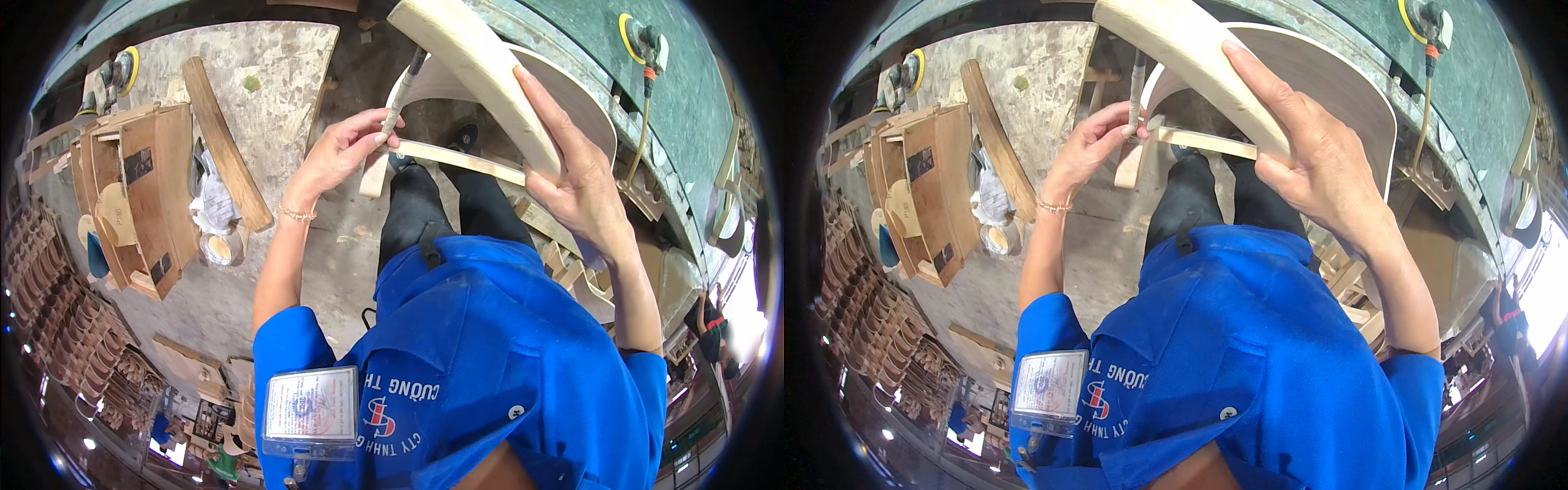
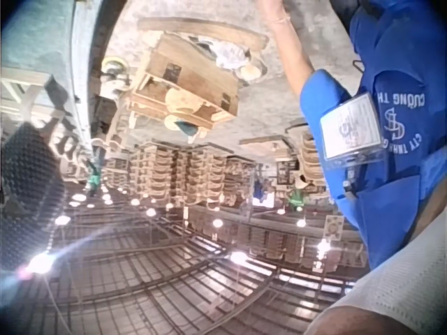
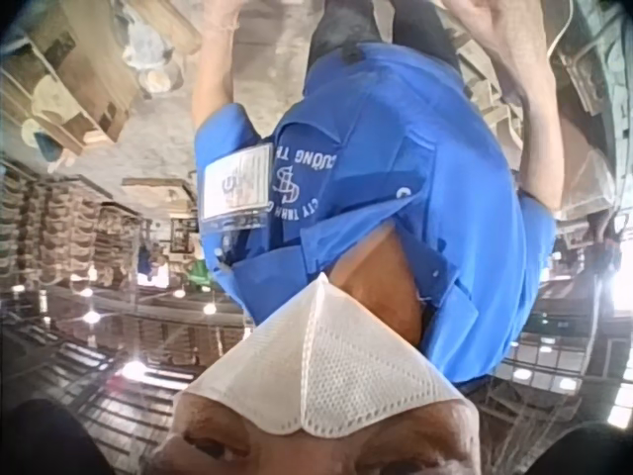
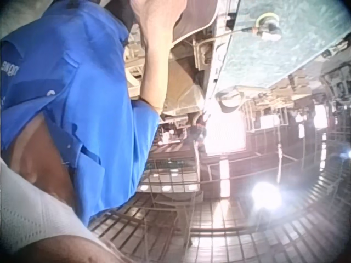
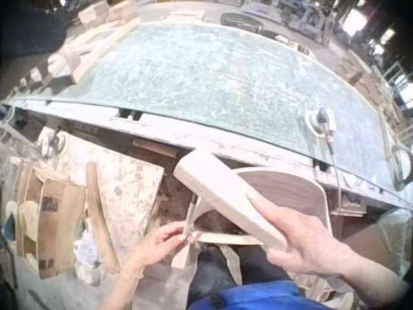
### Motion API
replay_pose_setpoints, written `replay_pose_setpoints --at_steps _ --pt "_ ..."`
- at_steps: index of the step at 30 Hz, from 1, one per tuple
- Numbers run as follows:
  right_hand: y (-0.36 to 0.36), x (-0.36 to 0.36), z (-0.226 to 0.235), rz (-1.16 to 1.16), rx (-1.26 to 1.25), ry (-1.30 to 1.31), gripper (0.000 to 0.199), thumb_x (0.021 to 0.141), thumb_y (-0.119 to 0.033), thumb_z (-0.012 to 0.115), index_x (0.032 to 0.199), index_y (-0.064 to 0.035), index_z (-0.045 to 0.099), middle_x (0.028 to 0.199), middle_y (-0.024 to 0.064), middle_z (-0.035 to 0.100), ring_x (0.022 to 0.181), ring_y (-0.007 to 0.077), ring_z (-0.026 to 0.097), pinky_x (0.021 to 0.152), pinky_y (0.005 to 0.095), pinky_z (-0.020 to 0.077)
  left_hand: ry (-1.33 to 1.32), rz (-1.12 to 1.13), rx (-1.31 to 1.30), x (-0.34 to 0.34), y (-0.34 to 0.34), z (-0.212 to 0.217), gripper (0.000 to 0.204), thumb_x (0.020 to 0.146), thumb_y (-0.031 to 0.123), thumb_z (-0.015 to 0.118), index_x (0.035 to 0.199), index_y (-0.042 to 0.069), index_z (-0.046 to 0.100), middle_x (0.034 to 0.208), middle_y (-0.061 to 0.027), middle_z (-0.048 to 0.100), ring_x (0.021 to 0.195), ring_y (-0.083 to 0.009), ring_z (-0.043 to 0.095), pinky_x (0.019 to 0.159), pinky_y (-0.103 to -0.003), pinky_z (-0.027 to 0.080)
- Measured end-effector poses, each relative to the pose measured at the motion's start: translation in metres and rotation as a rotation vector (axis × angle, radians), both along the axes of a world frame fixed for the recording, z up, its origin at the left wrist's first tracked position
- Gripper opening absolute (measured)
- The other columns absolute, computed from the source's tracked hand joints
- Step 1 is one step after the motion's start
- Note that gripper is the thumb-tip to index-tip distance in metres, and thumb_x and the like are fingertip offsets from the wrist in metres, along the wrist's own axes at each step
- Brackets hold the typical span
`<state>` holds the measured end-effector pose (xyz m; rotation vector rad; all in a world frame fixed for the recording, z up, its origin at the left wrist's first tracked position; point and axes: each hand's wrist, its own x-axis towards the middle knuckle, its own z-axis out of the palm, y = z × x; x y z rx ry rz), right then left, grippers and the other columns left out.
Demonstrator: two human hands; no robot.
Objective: The person sands curved wooden chair parts using a handheld orbital sander. They repeatedly pick up pieces, sand flat and curved surfaces, flip the parts, and place them back on the workbench or floor.
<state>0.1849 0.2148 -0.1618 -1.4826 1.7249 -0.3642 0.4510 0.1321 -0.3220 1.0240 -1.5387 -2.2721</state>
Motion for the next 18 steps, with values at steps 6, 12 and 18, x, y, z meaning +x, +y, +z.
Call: replay_pose_setpoints --at_steps 6,12,18 --pt "0.002 -0.013 0.004 -0.239 -0.199 -0.214 0.08 0.068 -0.002 0.056 0.145 -0.0134 0.035 0.145 0.0071 0.037 0.096 0.0136 0.057 0.088 0.0279 0.0481 0.033 0.029 0.017 0.017 -0.023 0.001 0.028 0.096 0.012 0.049 0.122 0.004 0.057 0.088 0.0007 0.063 0.087 -0.009 0.058 0.08 -0.023 0.046" --pt "0.023 -0.022 -0.011 -0.337 -0.195 -0.3 0.081 0.069 0.001 0.054 0.146 -0.0125 0.032 0.146 0.0082 0.038 0.132 0.0208 0.038 0.108 0.0357 0.0315 -0.336 0.27 -0.19 0.091 -0.045 -0.019 0.033 0.096 0.015 0.052 0.128 0.005 0.052 0.089 0.0004 0.063 0.081 -0.0085 0.057 0.076 -0.025 0.046" --pt "0.035 -0.018 -0.027 -0.36 -0.046 -0.294 0.081 0.073 -0.002 0.058 0.147 -0.0182 0.03 0.145 0.0117 0.04 0.132 0.0254 0.041 0.108 0.0366 0.0317 -0.904 0.277 -0.58 0.079 -0.039 -0.018 0.039 0.093 0.01 0.053 0.131 0.005 0.049 0.097 -0.0075 0.065 0.091 -0.0169 0.062 0.08 -0.029 0.047"
